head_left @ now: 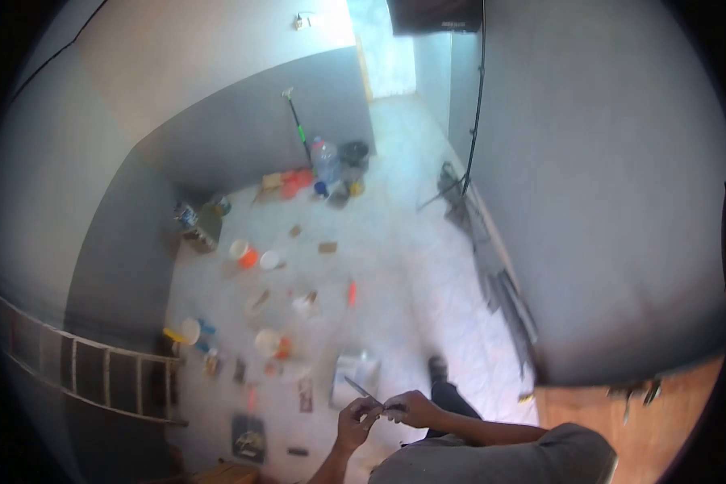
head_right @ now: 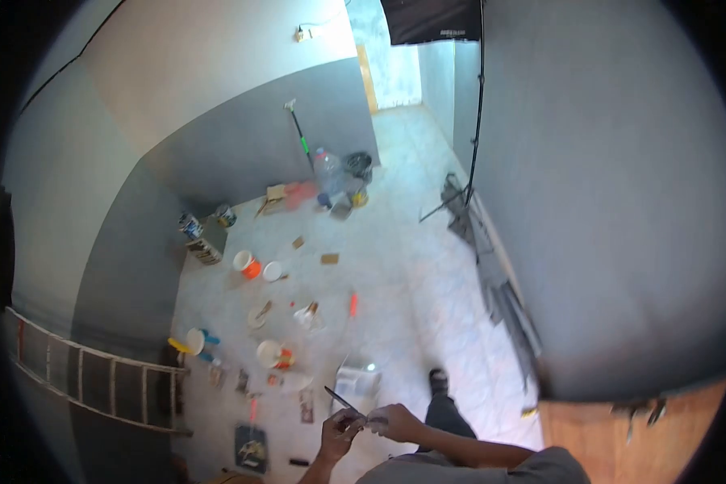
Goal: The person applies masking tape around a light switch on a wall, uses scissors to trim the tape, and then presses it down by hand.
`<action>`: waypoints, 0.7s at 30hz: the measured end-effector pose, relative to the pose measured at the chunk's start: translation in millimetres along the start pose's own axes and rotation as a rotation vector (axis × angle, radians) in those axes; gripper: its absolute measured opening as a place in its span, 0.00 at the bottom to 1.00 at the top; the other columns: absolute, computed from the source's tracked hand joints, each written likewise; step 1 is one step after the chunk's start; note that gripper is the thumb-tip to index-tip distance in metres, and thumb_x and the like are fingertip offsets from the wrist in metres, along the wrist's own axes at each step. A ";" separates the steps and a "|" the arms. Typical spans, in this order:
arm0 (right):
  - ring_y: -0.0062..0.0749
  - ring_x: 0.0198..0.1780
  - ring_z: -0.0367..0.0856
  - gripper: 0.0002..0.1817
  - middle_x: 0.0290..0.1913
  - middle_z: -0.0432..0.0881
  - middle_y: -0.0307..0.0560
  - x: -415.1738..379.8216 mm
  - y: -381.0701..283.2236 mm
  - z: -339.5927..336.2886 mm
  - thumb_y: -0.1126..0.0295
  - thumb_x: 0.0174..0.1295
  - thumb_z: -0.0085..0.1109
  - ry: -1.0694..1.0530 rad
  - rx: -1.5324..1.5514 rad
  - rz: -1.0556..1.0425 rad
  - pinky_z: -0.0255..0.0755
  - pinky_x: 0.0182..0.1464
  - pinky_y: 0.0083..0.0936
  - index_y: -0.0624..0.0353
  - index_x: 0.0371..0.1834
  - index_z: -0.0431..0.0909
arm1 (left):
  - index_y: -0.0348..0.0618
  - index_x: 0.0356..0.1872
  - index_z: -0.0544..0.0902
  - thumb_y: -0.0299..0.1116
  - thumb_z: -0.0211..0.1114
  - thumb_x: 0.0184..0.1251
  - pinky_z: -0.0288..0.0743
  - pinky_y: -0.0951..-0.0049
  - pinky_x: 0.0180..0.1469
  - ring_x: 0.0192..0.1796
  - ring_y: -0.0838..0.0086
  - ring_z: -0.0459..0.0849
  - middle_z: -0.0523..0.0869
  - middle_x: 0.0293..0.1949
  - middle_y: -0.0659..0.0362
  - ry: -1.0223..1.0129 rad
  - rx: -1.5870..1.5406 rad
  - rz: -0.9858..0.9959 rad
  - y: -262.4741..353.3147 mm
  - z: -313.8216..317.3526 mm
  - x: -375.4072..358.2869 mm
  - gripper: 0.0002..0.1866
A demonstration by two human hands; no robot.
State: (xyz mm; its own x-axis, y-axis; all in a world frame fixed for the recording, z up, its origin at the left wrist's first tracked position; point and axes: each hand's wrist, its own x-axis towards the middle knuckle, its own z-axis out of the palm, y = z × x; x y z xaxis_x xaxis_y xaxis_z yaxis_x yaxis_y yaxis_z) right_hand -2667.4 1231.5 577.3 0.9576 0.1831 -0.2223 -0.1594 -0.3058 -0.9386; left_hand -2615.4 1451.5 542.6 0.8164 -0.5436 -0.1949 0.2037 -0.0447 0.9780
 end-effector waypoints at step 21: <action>0.27 0.47 0.86 0.19 0.48 0.91 0.46 350.6 -72.0 -474.6 0.59 0.82 0.59 -0.212 0.159 0.039 0.81 0.52 0.31 0.65 0.61 0.85 | 0.37 0.55 0.83 0.32 0.65 0.80 0.81 0.65 0.53 0.48 0.67 0.87 0.89 0.46 0.52 -0.272 0.252 0.103 211.6 19.2 550.3 0.11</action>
State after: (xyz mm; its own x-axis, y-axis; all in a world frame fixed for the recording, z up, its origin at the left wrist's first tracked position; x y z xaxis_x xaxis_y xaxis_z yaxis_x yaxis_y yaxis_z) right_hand -2206.3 874.3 692.1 0.8810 0.3713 -0.2934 -0.2466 -0.1690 -0.9543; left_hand -2133.4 1126.8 643.7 0.6454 -0.7572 -0.1011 -0.0387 -0.1646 0.9856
